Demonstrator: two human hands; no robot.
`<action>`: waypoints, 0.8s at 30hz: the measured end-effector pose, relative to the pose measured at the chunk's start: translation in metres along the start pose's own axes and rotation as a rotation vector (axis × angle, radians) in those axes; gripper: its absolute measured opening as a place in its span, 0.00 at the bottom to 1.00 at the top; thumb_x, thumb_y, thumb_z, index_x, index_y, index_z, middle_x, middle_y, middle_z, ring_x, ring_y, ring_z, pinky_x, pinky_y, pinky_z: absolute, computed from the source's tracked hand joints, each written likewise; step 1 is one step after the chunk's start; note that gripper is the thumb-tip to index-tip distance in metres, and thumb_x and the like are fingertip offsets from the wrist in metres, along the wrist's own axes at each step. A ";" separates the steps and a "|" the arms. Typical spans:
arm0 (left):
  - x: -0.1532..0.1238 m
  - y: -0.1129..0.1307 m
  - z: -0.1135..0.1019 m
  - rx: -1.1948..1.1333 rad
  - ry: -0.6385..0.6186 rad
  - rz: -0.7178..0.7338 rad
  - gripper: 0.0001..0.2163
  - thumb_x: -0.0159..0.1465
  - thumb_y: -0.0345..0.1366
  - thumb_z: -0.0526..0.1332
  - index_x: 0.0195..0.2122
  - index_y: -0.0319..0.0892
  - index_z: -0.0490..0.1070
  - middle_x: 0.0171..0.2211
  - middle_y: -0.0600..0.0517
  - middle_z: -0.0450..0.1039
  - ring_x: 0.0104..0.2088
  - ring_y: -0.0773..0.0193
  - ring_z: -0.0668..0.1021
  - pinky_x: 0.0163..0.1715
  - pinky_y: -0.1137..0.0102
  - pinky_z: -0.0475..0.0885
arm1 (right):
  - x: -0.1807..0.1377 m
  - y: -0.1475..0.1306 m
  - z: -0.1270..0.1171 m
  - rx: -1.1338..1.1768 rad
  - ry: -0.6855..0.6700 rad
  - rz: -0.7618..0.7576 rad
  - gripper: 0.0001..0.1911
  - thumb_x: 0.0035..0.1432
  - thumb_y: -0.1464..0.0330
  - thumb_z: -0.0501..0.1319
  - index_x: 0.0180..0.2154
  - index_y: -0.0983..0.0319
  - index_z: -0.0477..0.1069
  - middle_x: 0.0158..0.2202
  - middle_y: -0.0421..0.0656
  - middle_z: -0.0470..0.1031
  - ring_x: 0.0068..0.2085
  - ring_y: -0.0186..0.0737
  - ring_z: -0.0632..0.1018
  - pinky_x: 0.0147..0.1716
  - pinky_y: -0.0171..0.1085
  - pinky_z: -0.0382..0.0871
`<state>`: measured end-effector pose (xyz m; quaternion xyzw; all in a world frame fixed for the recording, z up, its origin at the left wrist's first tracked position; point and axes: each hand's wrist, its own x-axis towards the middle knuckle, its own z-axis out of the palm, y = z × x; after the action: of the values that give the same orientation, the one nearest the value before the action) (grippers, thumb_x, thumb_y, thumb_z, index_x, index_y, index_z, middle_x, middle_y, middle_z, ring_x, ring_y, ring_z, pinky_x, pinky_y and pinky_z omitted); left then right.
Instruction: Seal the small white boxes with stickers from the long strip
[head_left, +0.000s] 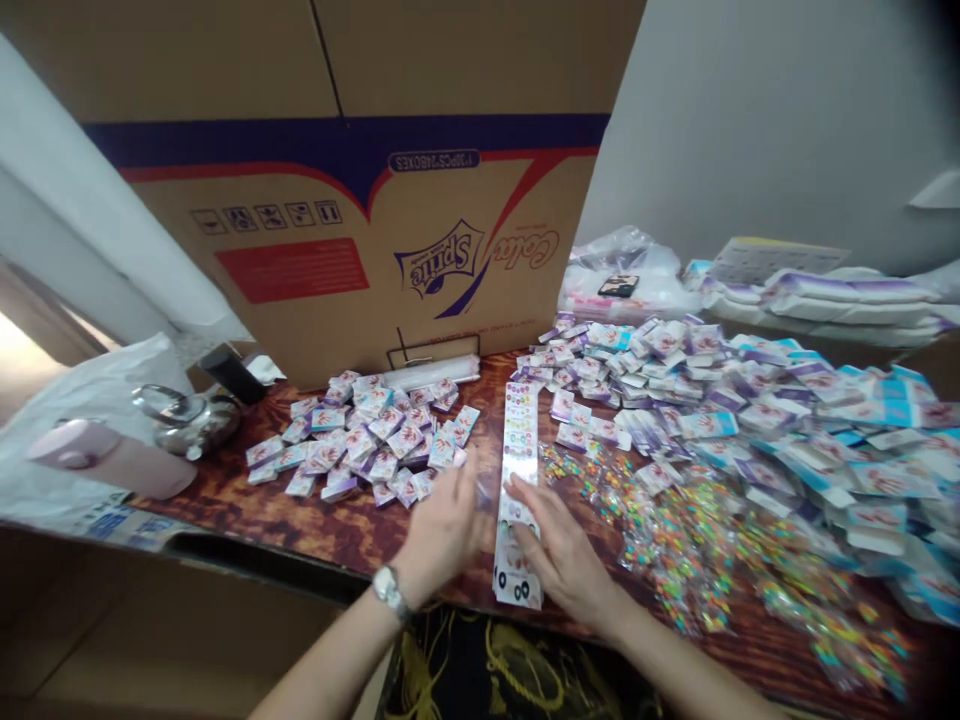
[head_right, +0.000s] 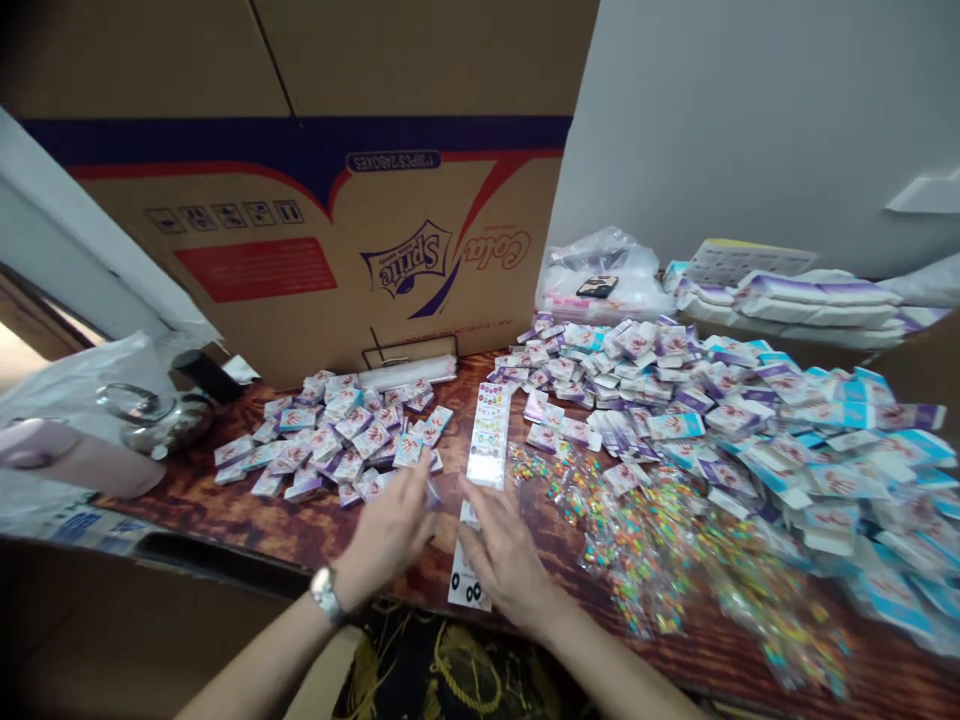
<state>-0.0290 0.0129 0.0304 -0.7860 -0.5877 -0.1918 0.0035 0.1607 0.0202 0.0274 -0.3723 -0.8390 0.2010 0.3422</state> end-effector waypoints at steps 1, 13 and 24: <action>0.008 -0.018 -0.013 0.078 0.034 -0.075 0.29 0.63 0.34 0.50 0.64 0.32 0.41 0.37 0.43 0.68 0.35 0.56 0.72 0.31 0.67 0.71 | 0.006 0.007 -0.003 -0.008 0.013 0.019 0.24 0.63 0.68 0.50 0.60 0.59 0.53 0.54 0.49 0.67 0.55 0.45 0.68 0.51 0.47 0.66; 0.014 -0.015 -0.003 -0.013 0.032 0.207 0.20 0.65 0.37 0.52 0.58 0.40 0.58 0.54 0.42 0.65 0.56 0.53 0.65 0.54 0.54 0.63 | 0.053 0.111 -0.002 -0.322 -0.415 0.061 0.42 0.56 0.51 0.55 0.64 0.67 0.45 0.65 0.53 0.46 0.64 0.55 0.48 0.60 0.51 0.49; -0.023 0.029 0.046 -0.108 -0.196 0.308 0.20 0.66 0.41 0.51 0.57 0.42 0.59 0.59 0.43 0.60 0.59 0.54 0.62 0.55 0.53 0.59 | 0.043 0.099 0.007 -0.372 -0.374 0.032 0.27 0.61 0.56 0.53 0.59 0.57 0.59 0.59 0.46 0.62 0.62 0.54 0.57 0.57 0.56 0.52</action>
<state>0.0064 -0.0070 -0.0126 -0.8808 -0.4466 -0.1426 -0.0666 0.1829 0.1163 -0.0182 -0.3985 -0.9041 0.1141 0.1037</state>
